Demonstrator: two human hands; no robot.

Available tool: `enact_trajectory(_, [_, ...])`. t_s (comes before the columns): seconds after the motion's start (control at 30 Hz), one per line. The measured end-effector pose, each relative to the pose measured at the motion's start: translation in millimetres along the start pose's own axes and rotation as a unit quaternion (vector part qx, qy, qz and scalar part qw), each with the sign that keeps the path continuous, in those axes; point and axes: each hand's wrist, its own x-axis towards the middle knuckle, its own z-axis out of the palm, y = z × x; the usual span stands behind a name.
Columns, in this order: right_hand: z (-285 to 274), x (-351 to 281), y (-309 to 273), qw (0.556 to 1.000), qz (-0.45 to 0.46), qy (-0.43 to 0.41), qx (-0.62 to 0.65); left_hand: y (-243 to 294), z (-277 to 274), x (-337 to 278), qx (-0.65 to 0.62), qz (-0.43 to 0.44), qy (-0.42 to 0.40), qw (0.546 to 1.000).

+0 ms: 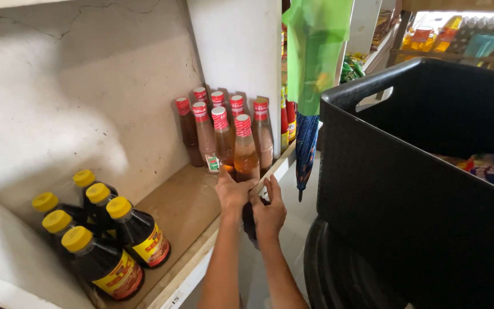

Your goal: Wiping bottles of sauce with a cloth and organizing them on a shelf.

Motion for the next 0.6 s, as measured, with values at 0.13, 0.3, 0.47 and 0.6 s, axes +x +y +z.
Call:
enact_trajectory(0.13, [3.4,9.0,26.5,0.996,-0.070,0.005,0.060,-10.6,-20.5,14.7,0.011,-0.016,-0.062,0.998])
enact_trajectory(0.3, [-4.9,8.2,13.2,0.993,-0.106,0.032,0.049,-58.7,-18.7,36.8,-0.078,-0.064,-0.097,0.990])
enact_trajectory(0.47, [3.6,19.5,44.7,0.992,-0.120,0.034,-0.030,-25.4,-9.4,12.9,0.112,0.021,-0.076,0.991])
enact_trajectory(0.6, [4.9,18.8,46.9,0.994,-0.082,0.024,-0.071,-20.1,-0.9,3.8,0.088,-0.026,-0.057,0.994])
